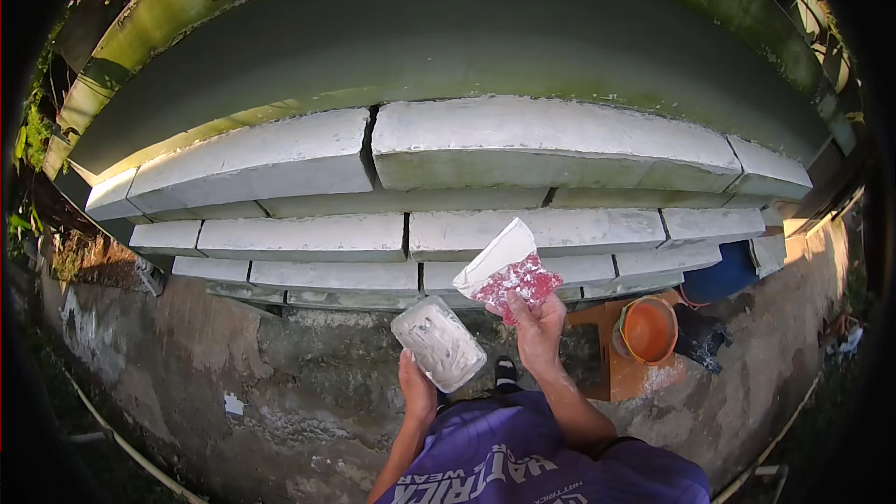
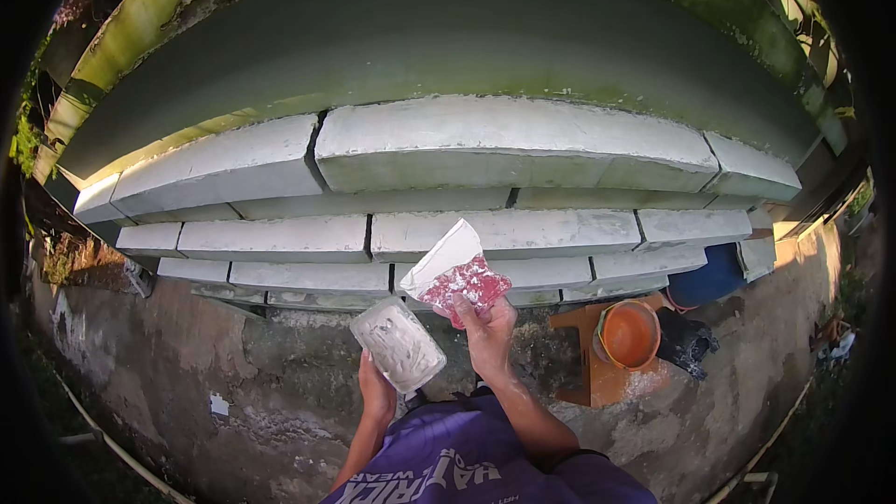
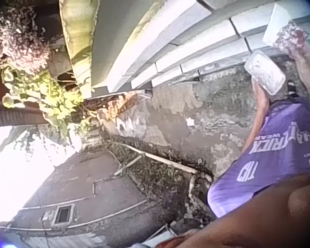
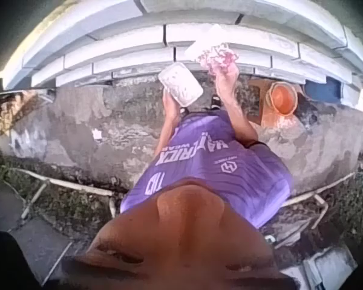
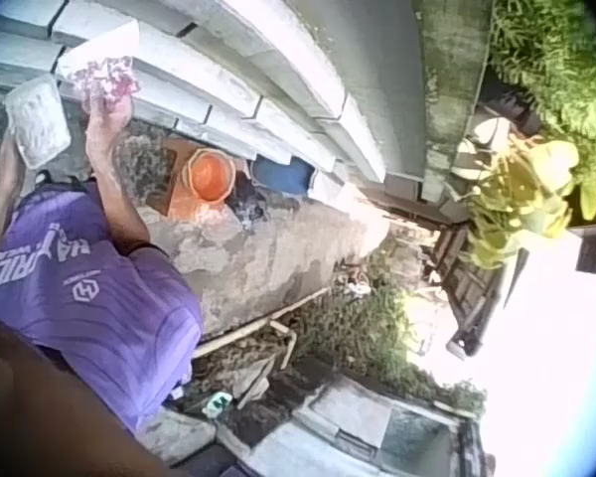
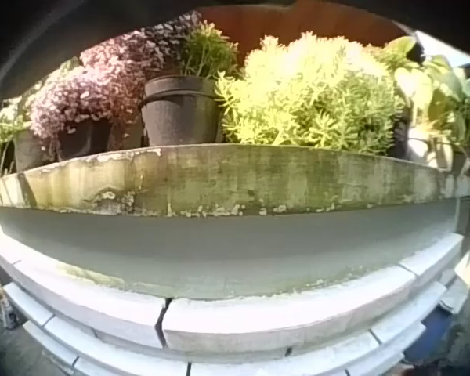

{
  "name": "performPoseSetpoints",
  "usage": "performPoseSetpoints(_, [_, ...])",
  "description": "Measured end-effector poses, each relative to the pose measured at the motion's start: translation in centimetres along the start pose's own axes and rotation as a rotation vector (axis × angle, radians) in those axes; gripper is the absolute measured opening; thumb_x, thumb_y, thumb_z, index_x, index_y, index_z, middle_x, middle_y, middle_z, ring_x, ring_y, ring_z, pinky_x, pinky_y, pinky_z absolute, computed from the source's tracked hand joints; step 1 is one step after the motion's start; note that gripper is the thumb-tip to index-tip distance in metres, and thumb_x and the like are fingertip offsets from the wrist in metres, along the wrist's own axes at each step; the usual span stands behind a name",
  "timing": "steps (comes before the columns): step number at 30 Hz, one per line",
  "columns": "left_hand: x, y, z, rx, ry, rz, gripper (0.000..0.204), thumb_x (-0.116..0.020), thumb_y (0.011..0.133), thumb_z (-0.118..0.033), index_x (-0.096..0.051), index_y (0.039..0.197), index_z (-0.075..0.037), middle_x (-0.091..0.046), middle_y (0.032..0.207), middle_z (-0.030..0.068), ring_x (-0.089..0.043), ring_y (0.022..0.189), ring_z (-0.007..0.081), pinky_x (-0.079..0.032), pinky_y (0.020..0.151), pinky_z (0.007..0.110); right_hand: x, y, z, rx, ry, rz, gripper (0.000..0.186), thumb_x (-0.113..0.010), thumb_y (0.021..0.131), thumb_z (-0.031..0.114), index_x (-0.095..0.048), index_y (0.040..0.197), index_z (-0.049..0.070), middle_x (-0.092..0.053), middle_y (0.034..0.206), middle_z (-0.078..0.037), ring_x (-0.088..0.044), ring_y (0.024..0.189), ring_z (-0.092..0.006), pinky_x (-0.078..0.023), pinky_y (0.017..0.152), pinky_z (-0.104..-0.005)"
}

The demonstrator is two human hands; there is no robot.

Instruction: Applying putty or plaster to fill gaps in a brick wall using a putty knife.

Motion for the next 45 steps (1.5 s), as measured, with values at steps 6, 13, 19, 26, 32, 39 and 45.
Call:
performPoseSetpoints(6, [-1.6,0.4,1.4,0.086,-0.007,0.073,0.039,-0.038,0.109,-0.027,-0.044,0.138,-0.001,-0.054,0.136,0.0106,-0.053,0.125,0.0202,-0.041,0.109,0.037,2.6,-1.3,1.5,0.018,-0.126,-0.114,0.023,-0.06,0.095,-0.003,-0.058,0.118,-0.005,-0.069,0.106,-0.011,-0.068,0.091,-0.0156,-0.062,0.076,-0.0351])
performPoseSetpoints(13, [-2.9,0.6,1.8,0.147,0.035,0.133,0.038,-0.039,0.108,-0.026,-0.045,0.138,-0.002,-0.054,0.137,0.0096,-0.053,0.127,0.0207,-0.041,0.11,0.037,4.6,1.3,9.5,0.582,-0.567,-0.197,0.018,-0.066,0.093,-0.002,-0.062,0.111,-0.005,-0.071,0.096,-0.006,-0.065,0.081,-0.0087,-0.051,0.07,-0.0234])
performPoseSetpoints(19, [-2.3,1.2,2.4,0.151,0.031,0.127,0.039,-0.04,0.108,-0.026,-0.044,0.139,-0.003,-0.053,0.139,0.009,-0.052,0.127,0.0208,-0.04,0.11,0.038,1.4,7.0,16.1,0.738,-0.81,-0.114,0.024,-0.061,0.092,-0.007,-0.066,0.115,-0.007,-0.073,0.108,-0.014,-0.07,0.094,-0.0169,-0.055,0.083,-0.0291])
performPoseSetpoints(26, [-1.7,0.6,1.9,0.11,0.027,0.096,0.04,-0.04,0.108,-0.027,-0.043,0.14,-0.003,-0.053,0.138,0.0094,-0.051,0.128,0.0212,-0.04,0.111,0.038,-4.9,9.2,14.1,1.088,-0.945,0.21,0.044,-0.059,0.076,-0.016,-0.068,0.117,-0.002,-0.072,0.112,-0.018,-0.072,0.101,-0.0302,-0.057,0.085,-0.0343])
performPoseSetpoints(32, [-0.5,0.7,1.5,0.087,-0.027,0.088,0.04,-0.04,0.108,-0.027,-0.043,0.139,-0.002,-0.052,0.139,0.0097,-0.051,0.128,0.0206,-0.04,0.111,0.038,-5.9,9.2,15.1,1.156,-1.0,0.137,0.041,-0.059,0.076,-0.018,-0.068,0.113,-0.002,-0.072,0.111,-0.018,-0.072,0.102,-0.0302,-0.057,0.087,-0.0349])
performPoseSetpoints(39, [0.0,0.7,1.5,0.074,-0.037,0.055,0.039,-0.04,0.108,-0.027,-0.043,0.139,-0.003,-0.052,0.139,0.01,-0.051,0.128,0.0206,-0.04,0.11,0.038,-8.0,8.4,12.7,1.297,-1.446,0.226,0.035,-0.067,0.076,-0.002,-0.07,0.11,0.002,-0.071,0.11,-0.016,-0.069,0.104,-0.033,-0.057,0.088,-0.0407])
performPoseSetpoints(45, [-0.3,0.4,1.0,0.081,-0.016,0.073,0.039,-0.04,0.108,-0.027,-0.043,0.139,-0.003,-0.053,0.138,0.0102,-0.053,0.127,0.0207,-0.04,0.11,0.037,-11.5,8.2,9.0,1.312,-1.436,0.25,0.035,-0.069,0.077,0.005,-0.068,0.112,0.002,-0.067,0.116,-0.016,-0.066,0.108,-0.032,-0.055,0.094,-0.0411])
Point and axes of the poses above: each hand's wrist, its own y-axis towards the middle knuckle, its own x-axis out of the back of the hand, z = x × y, the point moved 1 cm from there along y, towards the middle knuckle
